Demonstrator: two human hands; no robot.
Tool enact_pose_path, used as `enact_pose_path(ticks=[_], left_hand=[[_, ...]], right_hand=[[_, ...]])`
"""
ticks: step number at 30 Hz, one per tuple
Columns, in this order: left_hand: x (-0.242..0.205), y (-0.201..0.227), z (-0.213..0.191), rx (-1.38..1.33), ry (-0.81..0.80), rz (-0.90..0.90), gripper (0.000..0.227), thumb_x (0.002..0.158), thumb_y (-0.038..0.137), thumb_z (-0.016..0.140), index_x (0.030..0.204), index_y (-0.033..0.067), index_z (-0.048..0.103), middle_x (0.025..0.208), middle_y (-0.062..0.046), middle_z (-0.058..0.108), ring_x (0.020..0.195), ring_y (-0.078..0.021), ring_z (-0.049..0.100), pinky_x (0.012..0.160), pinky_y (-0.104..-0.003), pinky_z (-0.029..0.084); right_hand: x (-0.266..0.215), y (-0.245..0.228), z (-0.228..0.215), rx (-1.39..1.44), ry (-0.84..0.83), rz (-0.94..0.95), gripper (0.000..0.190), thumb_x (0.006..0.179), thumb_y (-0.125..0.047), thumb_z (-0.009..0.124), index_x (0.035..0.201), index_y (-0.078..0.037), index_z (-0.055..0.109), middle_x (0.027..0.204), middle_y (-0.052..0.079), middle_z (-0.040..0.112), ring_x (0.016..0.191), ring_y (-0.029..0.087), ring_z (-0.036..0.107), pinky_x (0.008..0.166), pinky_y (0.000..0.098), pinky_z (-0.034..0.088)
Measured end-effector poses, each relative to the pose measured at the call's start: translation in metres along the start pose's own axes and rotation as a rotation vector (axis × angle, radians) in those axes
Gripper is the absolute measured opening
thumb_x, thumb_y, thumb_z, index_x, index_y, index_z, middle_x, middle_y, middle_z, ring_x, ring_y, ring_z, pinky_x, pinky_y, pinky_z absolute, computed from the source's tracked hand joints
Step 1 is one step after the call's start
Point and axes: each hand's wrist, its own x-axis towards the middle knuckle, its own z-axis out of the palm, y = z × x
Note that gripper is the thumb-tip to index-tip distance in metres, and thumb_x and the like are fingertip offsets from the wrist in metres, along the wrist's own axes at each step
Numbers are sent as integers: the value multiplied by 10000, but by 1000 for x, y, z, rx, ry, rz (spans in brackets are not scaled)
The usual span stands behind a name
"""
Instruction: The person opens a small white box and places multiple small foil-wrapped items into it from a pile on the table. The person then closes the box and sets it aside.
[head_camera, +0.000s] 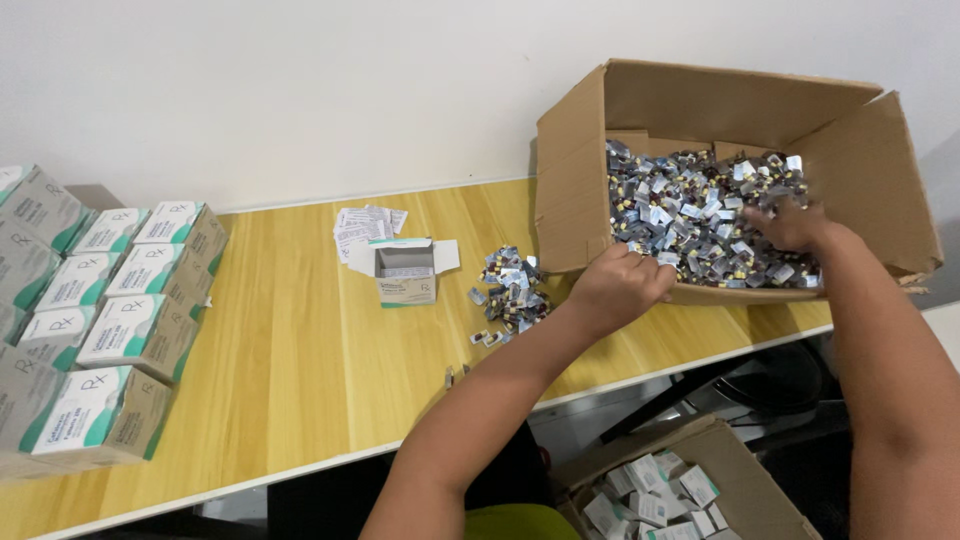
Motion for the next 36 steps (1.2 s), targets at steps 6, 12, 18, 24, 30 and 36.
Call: enact_pose_path(ticks=[6,12,18,24,30,36], left_hand=[[-2,1,1,0,-10,23,313,820,392,752,820,127,586,698,-5,618,671,-183,646,720,-333,459],[3,-7,1,-55,16,23,328,789,403,757,826,131,576,690,-6,608,681,-183,636,747,-348,456],[3,-13,6,-108,23,14,353,767,413,771,837,130,571,699,-15,604,703,-194,639,805,-351,472],[-1,-12,10,-124,40,11,354,752,397,773,881,126,585,719,-11,612,720,-195,642,819,-350,472],[0,-12,7,-109,-2,-5,348,764,405,775,880,132,593,726,-3,624,722,-194,650,796,-354,462],[13,-22,8,-53,-59,-67,402,753,491,772,894,145,626,750,-2,669,749,-193,684,813,-360,470]], right_hand=[[-11,-62,14,227,-204,-3,1008,847,-842,345,1662,-326,55,1695,267,16,1573,454,-28,1217,676,150],[-30,-132,13,330,-235,-209,1065,793,-832,471,1659,-321,121,1674,318,82,1589,473,-21,1218,665,170],[-32,-155,21,104,-208,-478,1107,739,-452,800,1653,-326,189,1614,387,192,1501,559,216,1218,567,268],[-45,-160,27,187,-120,-439,850,736,-293,824,1522,-268,502,1503,347,433,1306,488,546,1096,497,471],[-10,-144,37,271,63,-588,640,708,-182,861,1314,-89,679,1221,241,681,1087,354,672,936,435,525],[5,-133,4,662,-42,-493,298,811,-125,800,1074,-1,735,868,114,719,745,201,643,653,379,539]])
